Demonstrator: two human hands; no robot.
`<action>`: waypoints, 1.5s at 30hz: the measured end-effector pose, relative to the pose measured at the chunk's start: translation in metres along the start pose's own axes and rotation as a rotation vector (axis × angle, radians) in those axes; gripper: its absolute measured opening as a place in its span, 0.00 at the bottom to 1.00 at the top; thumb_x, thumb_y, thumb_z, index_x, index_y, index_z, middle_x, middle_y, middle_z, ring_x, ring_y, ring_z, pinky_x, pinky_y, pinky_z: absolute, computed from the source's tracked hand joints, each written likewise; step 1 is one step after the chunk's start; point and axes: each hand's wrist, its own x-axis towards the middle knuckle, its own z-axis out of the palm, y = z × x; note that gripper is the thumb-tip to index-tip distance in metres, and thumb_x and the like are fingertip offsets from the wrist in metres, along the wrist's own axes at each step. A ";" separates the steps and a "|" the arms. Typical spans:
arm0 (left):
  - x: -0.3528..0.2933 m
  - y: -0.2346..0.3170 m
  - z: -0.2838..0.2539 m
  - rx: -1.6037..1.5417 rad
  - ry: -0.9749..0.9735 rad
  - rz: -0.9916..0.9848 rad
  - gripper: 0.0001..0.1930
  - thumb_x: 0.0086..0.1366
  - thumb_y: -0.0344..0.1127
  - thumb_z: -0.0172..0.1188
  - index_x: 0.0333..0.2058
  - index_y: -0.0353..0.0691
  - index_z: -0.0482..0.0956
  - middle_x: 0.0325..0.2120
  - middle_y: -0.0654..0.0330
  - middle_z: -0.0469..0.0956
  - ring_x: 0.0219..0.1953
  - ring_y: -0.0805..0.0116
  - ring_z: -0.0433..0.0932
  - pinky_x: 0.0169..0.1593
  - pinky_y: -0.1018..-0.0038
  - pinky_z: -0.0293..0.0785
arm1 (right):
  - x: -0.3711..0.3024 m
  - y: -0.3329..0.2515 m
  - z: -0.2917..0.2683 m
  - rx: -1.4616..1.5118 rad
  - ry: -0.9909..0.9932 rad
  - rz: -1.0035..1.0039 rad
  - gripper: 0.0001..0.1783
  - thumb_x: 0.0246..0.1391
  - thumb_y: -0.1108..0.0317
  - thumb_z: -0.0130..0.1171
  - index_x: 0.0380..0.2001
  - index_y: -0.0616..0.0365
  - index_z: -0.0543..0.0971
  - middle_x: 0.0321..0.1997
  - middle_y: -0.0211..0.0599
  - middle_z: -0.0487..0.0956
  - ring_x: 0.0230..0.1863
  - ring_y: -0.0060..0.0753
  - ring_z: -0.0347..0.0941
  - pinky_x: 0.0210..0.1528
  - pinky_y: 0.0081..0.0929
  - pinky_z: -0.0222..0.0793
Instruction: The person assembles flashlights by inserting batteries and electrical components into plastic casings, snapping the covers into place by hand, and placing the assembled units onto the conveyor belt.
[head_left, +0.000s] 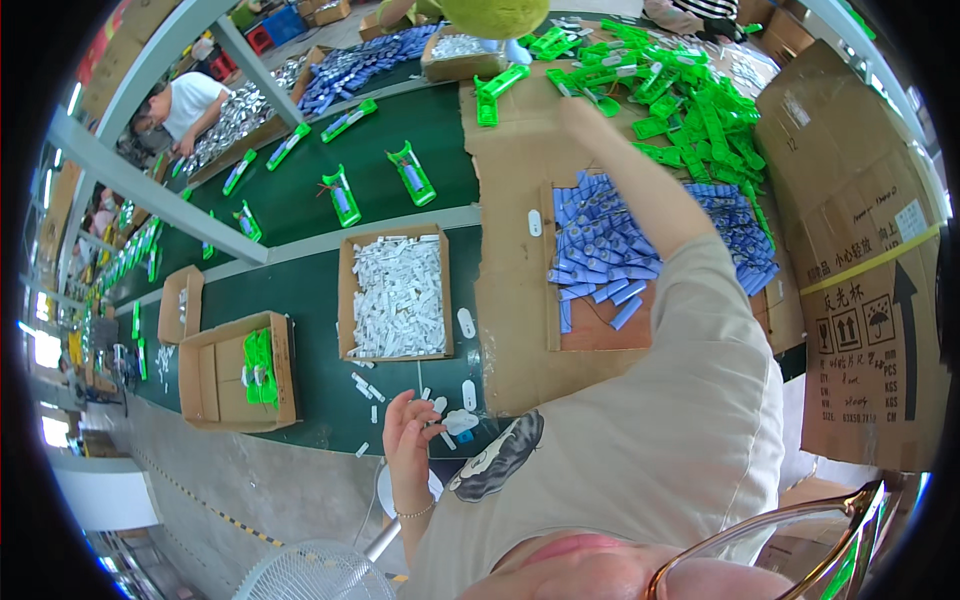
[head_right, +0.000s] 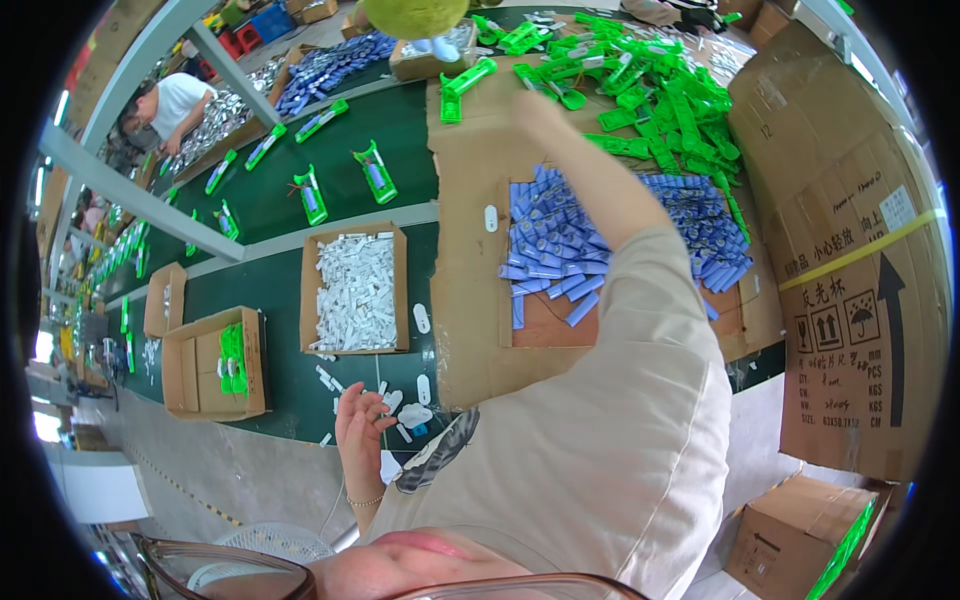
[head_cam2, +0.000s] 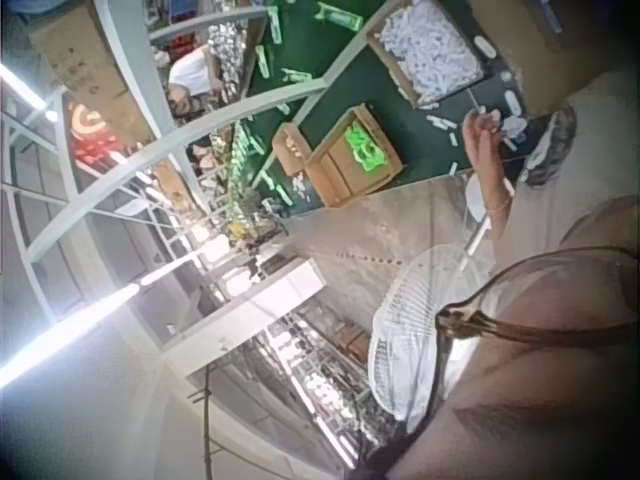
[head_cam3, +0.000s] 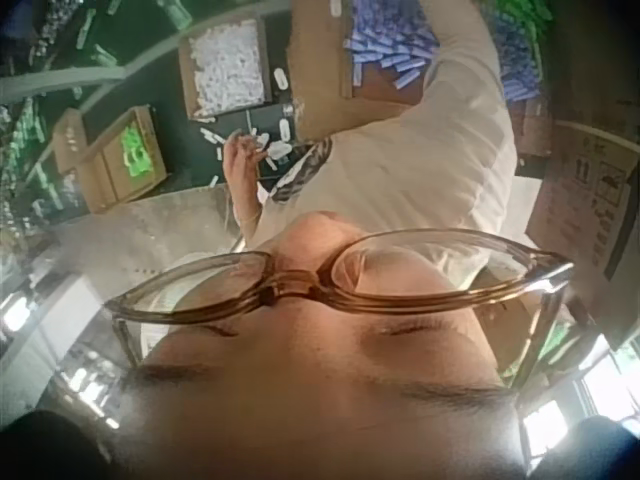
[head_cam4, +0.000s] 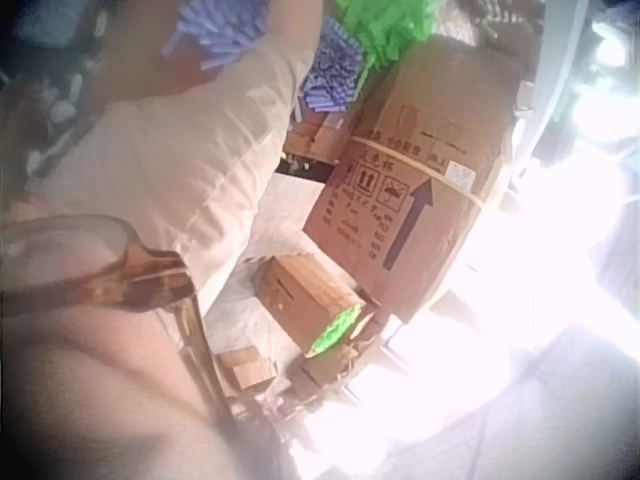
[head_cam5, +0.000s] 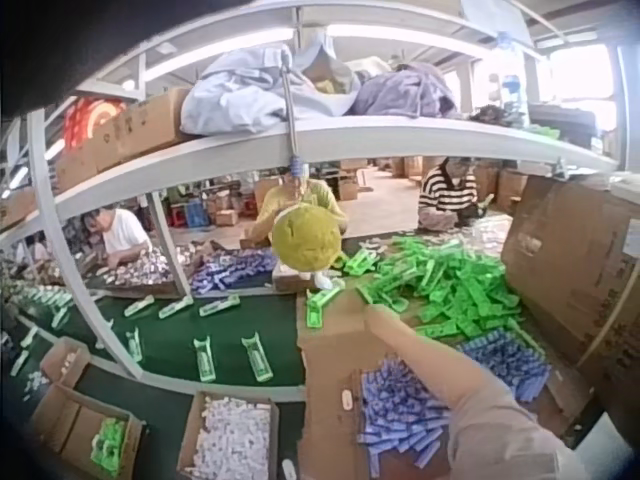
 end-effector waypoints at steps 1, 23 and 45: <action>-0.001 -0.004 0.001 0.021 0.024 -0.001 0.23 0.62 0.33 0.52 0.55 0.32 0.61 0.41 0.52 0.72 0.41 0.67 0.74 0.41 0.72 0.77 | -0.008 -0.010 -0.061 -0.075 -0.320 0.304 0.11 0.51 0.68 0.49 0.28 0.59 0.80 0.36 0.46 0.80 0.40 0.47 0.77 0.39 0.41 0.73; 0.103 0.013 0.203 1.257 -0.387 0.814 0.32 0.53 0.28 0.62 0.57 0.31 0.60 0.52 0.45 0.66 0.55 0.49 0.66 0.57 0.61 0.63 | -0.165 -0.091 -0.280 0.301 -0.283 -0.298 0.13 0.39 0.66 0.63 0.28 0.60 0.76 0.28 0.45 0.75 0.34 0.49 0.74 0.36 0.41 0.70; 0.119 -0.047 0.195 0.396 -0.381 0.291 0.37 0.58 0.40 0.60 0.61 0.31 0.52 0.57 0.42 0.58 0.61 0.48 0.56 0.63 0.57 0.52 | -0.175 -0.092 -0.241 0.452 0.106 -0.277 0.30 0.45 0.65 0.61 0.53 0.59 0.69 0.42 0.45 0.75 0.44 0.48 0.72 0.44 0.38 0.71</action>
